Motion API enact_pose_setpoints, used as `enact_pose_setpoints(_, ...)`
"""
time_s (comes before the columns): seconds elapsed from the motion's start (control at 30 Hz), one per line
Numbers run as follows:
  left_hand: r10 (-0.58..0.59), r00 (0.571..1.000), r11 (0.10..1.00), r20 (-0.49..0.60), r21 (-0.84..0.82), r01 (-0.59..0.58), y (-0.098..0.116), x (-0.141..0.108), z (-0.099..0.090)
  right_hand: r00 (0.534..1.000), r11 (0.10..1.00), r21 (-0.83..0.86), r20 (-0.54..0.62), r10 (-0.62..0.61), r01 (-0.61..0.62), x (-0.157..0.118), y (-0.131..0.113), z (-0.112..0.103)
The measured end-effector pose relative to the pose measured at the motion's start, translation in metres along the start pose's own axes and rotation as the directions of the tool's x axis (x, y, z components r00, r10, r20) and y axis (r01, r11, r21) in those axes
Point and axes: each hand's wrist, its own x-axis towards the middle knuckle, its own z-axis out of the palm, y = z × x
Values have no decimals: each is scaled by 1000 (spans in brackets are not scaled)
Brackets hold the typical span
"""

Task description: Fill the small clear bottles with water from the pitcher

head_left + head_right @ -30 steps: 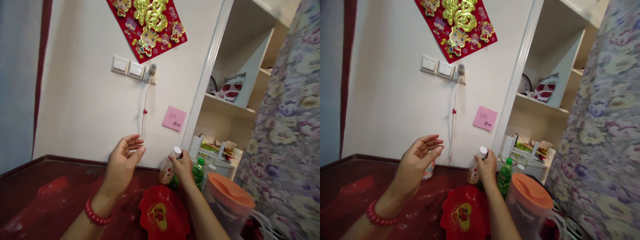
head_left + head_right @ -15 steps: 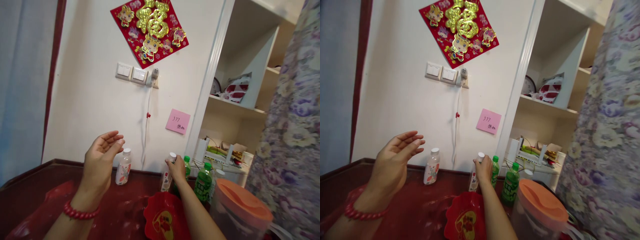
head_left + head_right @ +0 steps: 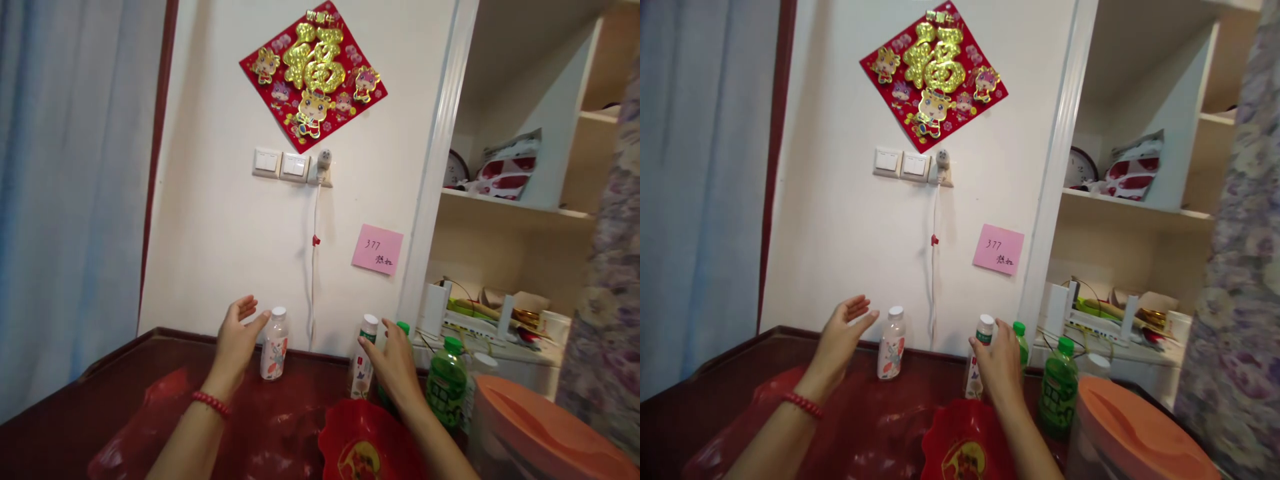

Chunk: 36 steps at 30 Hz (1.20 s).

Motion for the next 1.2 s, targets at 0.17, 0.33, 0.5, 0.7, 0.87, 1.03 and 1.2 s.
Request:
enact_pose_setpoints(0.17, -93, 990, 938, 108, 343, 51, -57, 4, -1, 990, 988, 104, 68, -125, 117, -34, -34, -67)
enact_pose_setpoints(0.33, -158, 980, 869, 120, 489, 80, -85, 10, 2, 961, 966, 164, 161, -225, 198, -62, -39, -124)
enact_pose_setpoints(0.5, -218, 963, 811, 158, 578, 89, -99, 16, 8, 958, 962, 235, 216, -191, 139, -70, -21, -137)
enact_pose_setpoints(0.7, -215, 953, 797, 211, 602, 47, -99, 7, 7, 962, 957, 283, 241, -129, 57, -68, -26, -139)
enact_pose_setpoints(0.87, -146, 961, 838, 234, 546, -6, -82, 7, 13, 960, 945, 328, 261, -102, 11, -67, -45, -142)
enact_pose_setpoints(1.03, 4, 960, 900, 280, 417, -125, -32, 5, 25, 955, 933, 358, 290, -64, -46, -69, -57, -153)
enact_pose_setpoints(1.2, 203, 892, 863, 404, 356, -358, 28, -28, 29, 945, 894, 416, 325, 22, -164, -69, -58, -159)
